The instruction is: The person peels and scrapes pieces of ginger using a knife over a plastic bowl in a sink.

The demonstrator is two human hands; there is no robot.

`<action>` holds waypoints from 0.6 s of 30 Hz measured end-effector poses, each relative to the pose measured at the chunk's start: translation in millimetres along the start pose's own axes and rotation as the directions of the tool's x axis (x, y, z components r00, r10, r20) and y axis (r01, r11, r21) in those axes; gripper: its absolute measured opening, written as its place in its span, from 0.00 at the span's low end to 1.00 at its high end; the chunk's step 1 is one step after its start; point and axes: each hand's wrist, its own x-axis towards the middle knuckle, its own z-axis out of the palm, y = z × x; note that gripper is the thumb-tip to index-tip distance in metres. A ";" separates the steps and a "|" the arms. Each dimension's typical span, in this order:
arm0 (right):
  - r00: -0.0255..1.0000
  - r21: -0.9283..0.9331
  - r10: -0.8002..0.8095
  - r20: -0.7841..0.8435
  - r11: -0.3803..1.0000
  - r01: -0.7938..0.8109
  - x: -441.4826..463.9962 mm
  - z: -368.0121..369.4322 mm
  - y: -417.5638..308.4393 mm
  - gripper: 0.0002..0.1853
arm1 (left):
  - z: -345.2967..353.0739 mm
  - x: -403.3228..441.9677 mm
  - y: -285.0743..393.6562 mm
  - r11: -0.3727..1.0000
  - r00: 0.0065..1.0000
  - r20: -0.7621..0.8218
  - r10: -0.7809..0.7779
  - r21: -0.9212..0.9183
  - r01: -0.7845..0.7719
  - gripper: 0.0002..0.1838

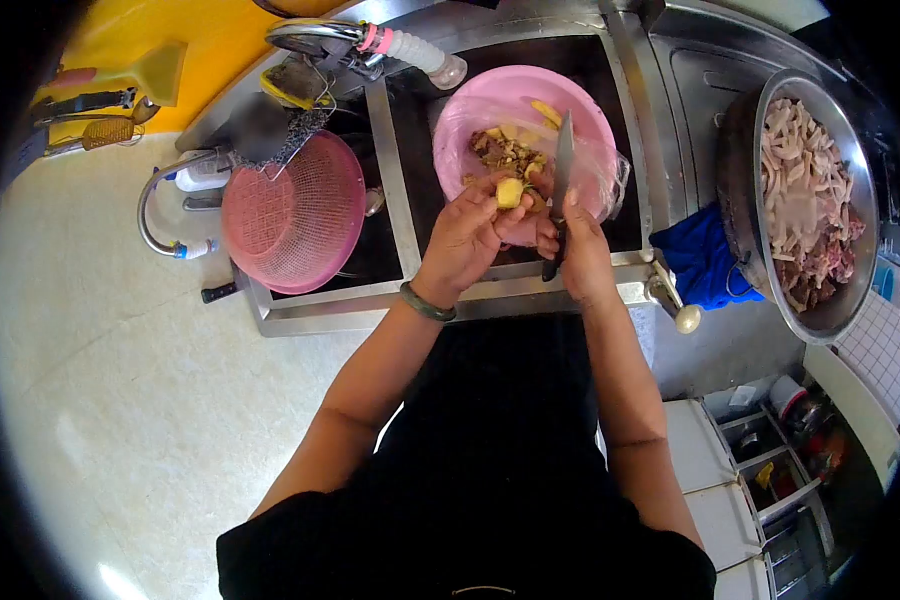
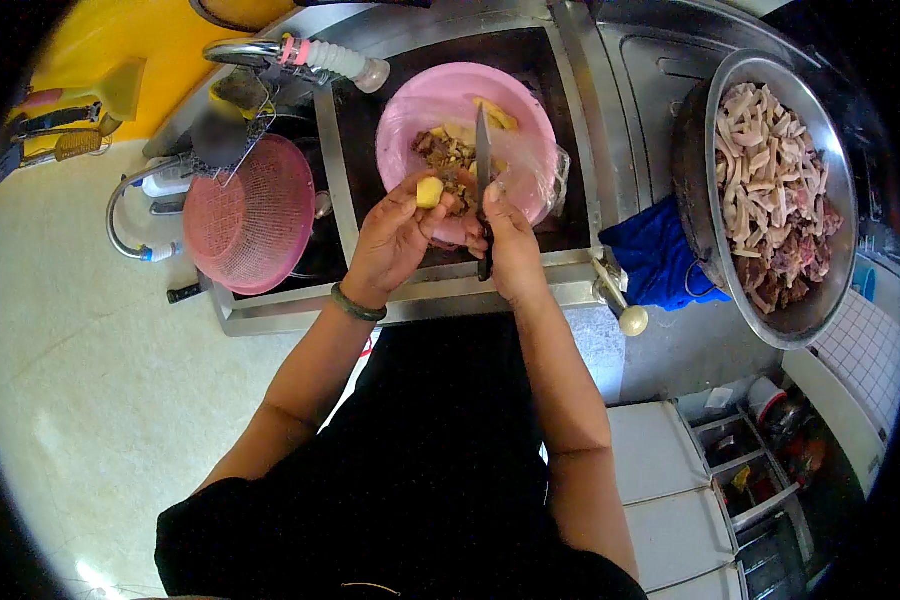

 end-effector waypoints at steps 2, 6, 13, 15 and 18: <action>0.999 -0.055 -0.032 0.011 0.998 0.033 -0.7 1.9 -3.5 0.18 | -0.6 -0.4 0.7 0.998 1.000 0.006 -0.024 -0.057 0.024 0.17; 0.991 -0.286 -0.126 -0.039 0.952 0.110 4.4 -1.2 1.2 0.14 | -12.6 0.1 -3.3 0.999 0.997 0.077 -0.027 0.032 0.024 0.15; 0.959 -0.471 -0.281 -0.042 0.852 0.229 1.0 10.6 -1.8 0.11 | 5.9 -7.5 6.5 0.881 0.997 0.075 0.035 0.469 -0.066 0.12; 0.946 -0.495 -0.323 -0.016 0.825 0.273 1.0 9.1 -1.3 0.11 | 7.9 -10.0 8.8 0.813 0.992 0.115 0.058 0.571 -0.114 0.11; 0.922 -0.506 -0.385 0.041 0.788 0.351 1.9 5.2 1.5 0.10 | 5.3 -13.6 9.9 0.694 0.979 0.182 0.088 0.694 -0.191 0.12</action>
